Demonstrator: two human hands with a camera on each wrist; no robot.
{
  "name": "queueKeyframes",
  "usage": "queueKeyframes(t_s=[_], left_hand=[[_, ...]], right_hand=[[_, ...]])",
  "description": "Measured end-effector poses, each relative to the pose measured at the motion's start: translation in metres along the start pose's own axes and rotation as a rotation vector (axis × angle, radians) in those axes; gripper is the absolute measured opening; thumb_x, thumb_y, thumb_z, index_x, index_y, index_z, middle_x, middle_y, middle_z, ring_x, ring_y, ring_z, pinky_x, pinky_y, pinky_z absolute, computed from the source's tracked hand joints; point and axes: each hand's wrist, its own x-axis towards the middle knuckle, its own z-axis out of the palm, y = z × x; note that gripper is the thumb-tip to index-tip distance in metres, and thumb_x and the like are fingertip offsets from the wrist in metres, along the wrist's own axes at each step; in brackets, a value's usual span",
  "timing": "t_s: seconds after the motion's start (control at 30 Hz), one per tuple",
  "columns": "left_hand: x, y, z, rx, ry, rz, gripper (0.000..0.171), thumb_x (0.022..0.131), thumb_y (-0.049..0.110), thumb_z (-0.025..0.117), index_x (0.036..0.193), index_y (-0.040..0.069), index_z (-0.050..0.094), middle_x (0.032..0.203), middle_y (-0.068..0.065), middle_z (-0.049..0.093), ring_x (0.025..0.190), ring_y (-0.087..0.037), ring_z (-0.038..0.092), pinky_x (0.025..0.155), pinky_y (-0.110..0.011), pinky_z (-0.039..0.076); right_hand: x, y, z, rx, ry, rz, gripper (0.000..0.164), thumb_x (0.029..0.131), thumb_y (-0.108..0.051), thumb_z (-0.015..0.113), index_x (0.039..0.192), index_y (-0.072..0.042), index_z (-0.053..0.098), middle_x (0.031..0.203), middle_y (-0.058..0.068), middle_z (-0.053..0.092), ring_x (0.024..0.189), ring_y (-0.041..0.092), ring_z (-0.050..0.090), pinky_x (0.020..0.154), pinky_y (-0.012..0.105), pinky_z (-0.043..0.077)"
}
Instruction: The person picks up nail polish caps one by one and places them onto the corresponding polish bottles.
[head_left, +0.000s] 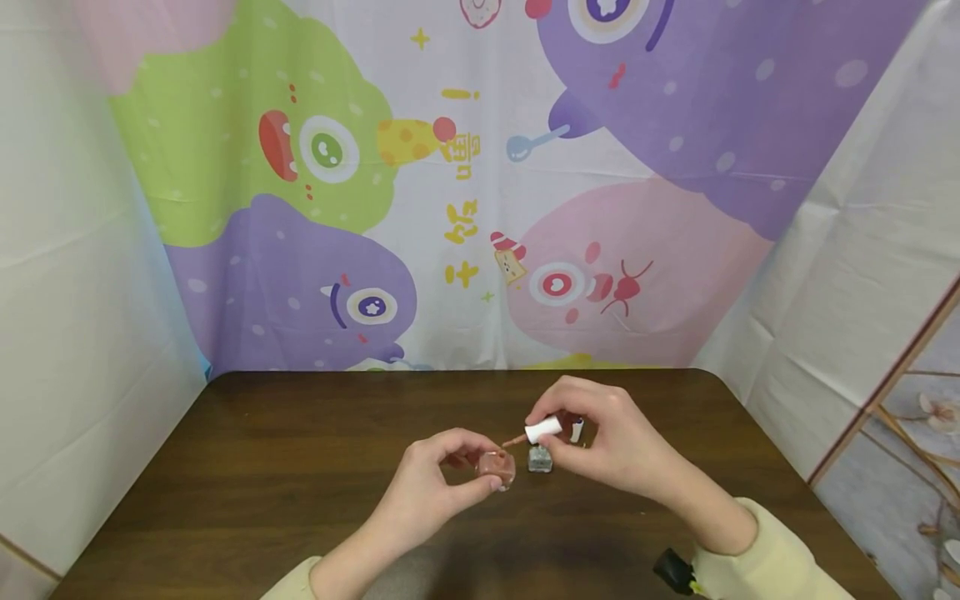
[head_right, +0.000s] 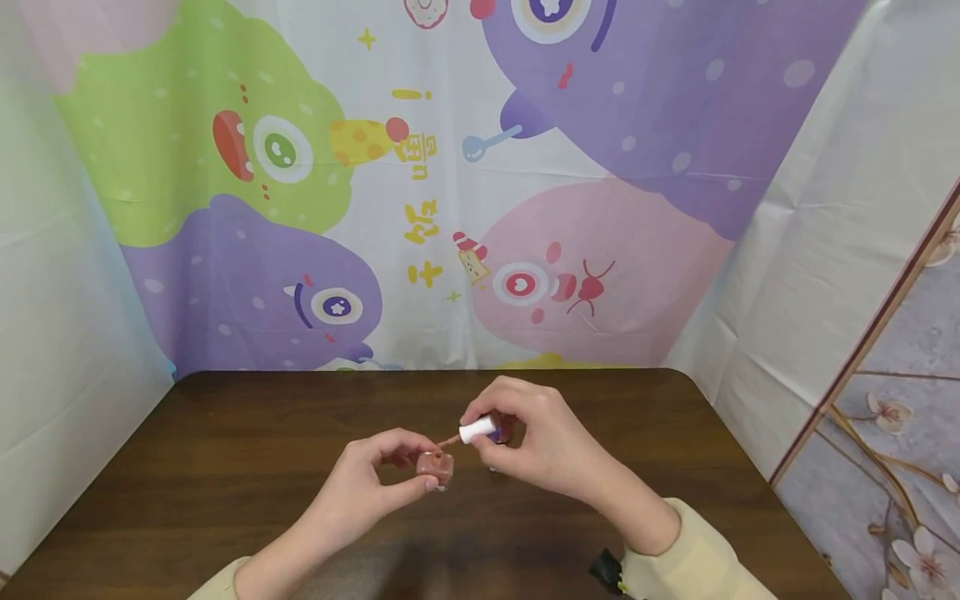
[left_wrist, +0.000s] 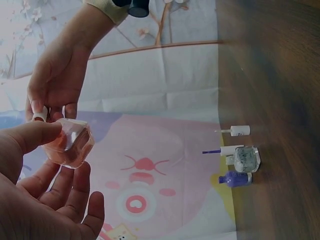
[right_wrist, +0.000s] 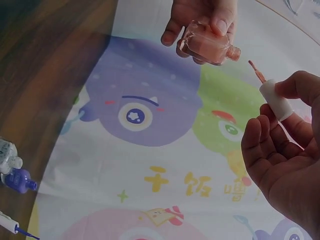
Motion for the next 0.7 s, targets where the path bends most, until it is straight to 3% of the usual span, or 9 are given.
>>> queueKeyframes(t_s=[0.27, 0.53, 0.7], left_hand=[[-0.0001, -0.0008, 0.0010, -0.019, -0.015, -0.001, 0.026, 0.073, 0.014, 0.080, 0.096, 0.021, 0.069, 0.088, 0.012, 0.069, 0.079, -0.005, 0.060, 0.074, -0.031, 0.051], [-0.0011, -0.0013, -0.0002, 0.016, -0.008, 0.017, 0.024, 0.074, 0.014, 0.079, 0.096, 0.018, 0.070, 0.086, 0.010, 0.069, 0.077, -0.004, 0.059, 0.072, -0.025, 0.050], [-0.0007, 0.0001, -0.0009, 0.006, -0.012, 0.008, 0.026, 0.073, 0.013, 0.079, 0.096, 0.020, 0.070, 0.088, 0.013, 0.068, 0.078, -0.004, 0.059, 0.073, -0.030, 0.051]], right_hand=[[-0.0009, 0.0009, 0.0018, 0.007, -0.001, -0.040, 0.027, 0.073, -0.003, 0.073, 0.093, -0.019, 0.066, 0.088, -0.007, 0.063, 0.070, 0.011, 0.054, 0.051, 0.017, 0.045], [-0.0004, 0.0002, 0.0027, 0.005, -0.014, -0.045, 0.027, 0.073, -0.003, 0.073, 0.092, -0.020, 0.065, 0.088, -0.008, 0.062, 0.071, 0.005, 0.051, 0.051, 0.012, 0.042], [-0.0006, -0.0002, 0.0037, 0.007, -0.022, -0.043, 0.027, 0.073, -0.002, 0.072, 0.092, -0.021, 0.066, 0.088, -0.008, 0.061, 0.071, 0.003, 0.051, 0.049, 0.014, 0.042]])
